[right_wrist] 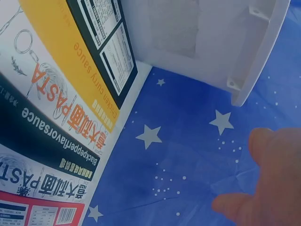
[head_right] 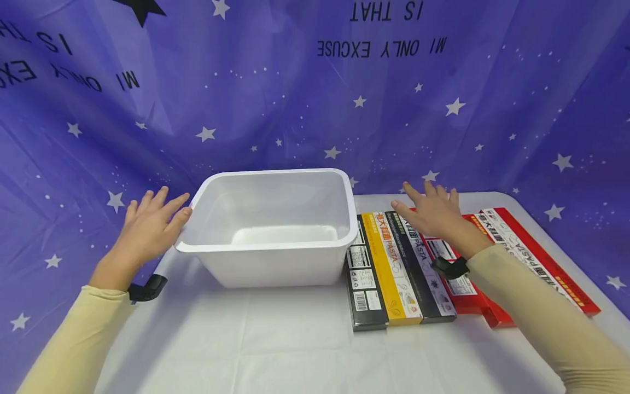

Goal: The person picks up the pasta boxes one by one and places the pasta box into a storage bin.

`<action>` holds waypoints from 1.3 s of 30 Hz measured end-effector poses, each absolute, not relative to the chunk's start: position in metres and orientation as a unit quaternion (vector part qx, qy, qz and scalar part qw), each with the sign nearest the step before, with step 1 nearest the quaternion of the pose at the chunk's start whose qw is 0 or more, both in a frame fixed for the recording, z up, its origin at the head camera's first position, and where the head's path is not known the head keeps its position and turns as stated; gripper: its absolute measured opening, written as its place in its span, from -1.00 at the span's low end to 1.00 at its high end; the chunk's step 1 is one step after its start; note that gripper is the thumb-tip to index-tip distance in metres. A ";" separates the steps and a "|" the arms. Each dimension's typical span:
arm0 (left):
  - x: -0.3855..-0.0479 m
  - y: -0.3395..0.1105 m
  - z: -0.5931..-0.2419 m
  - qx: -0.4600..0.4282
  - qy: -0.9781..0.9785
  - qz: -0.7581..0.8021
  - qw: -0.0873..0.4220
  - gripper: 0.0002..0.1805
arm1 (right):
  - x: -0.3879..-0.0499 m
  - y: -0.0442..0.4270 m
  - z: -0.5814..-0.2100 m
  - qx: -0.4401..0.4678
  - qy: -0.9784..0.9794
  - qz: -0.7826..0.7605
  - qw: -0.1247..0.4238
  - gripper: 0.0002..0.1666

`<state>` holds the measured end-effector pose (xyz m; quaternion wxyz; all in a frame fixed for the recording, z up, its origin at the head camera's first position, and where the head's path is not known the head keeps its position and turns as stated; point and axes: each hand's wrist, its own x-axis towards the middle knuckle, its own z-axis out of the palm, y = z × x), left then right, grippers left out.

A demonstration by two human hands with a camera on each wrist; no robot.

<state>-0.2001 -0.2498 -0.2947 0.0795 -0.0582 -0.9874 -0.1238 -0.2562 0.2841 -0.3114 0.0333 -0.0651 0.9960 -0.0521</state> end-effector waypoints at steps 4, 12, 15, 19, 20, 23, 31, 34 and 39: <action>-0.194 -0.238 -0.292 -0.077 -0.986 -0.118 0.085 -0.34 | -0.259 0.286 -0.311 -0.065 0.996 -0.043 0.033 -0.01; -0.182 -0.208 -0.291 -0.120 -0.982 -0.097 0.108 -0.41 | -0.262 0.289 -0.310 -0.061 0.997 -0.041 0.027 0.00; -0.176 -0.199 -0.294 -0.133 -0.981 -0.089 0.114 -0.40 | -0.263 0.290 -0.310 -0.060 0.997 -0.045 0.026 -0.01; -0.172 -0.191 -0.302 -0.145 -0.978 -0.074 0.132 -0.36 | -0.265 0.291 -0.312 -0.055 0.997 -0.046 0.026 0.01; -0.171 -0.190 -0.304 -0.145 -0.978 -0.071 0.135 -0.35 | -0.266 0.291 -0.312 -0.054 0.997 -0.046 0.027 0.01; -0.169 -0.187 -0.310 -0.145 -0.977 -0.061 0.145 -0.35 | -0.267 0.292 -0.314 -0.052 0.997 -0.046 0.029 0.01; -0.162 -0.181 -0.323 -0.195 -0.959 -0.060 0.197 -0.54 | -0.267 0.290 -0.317 -0.055 0.997 -0.048 0.038 -0.01; -0.161 -0.178 -0.328 -0.213 -0.953 -0.060 0.209 -0.58 | -0.267 0.290 -0.319 -0.057 0.997 -0.047 0.038 -0.01; -0.161 -0.175 -0.334 -0.210 -0.951 -0.057 0.222 -0.57 | -0.267 0.291 -0.323 -0.057 0.996 -0.049 0.038 0.00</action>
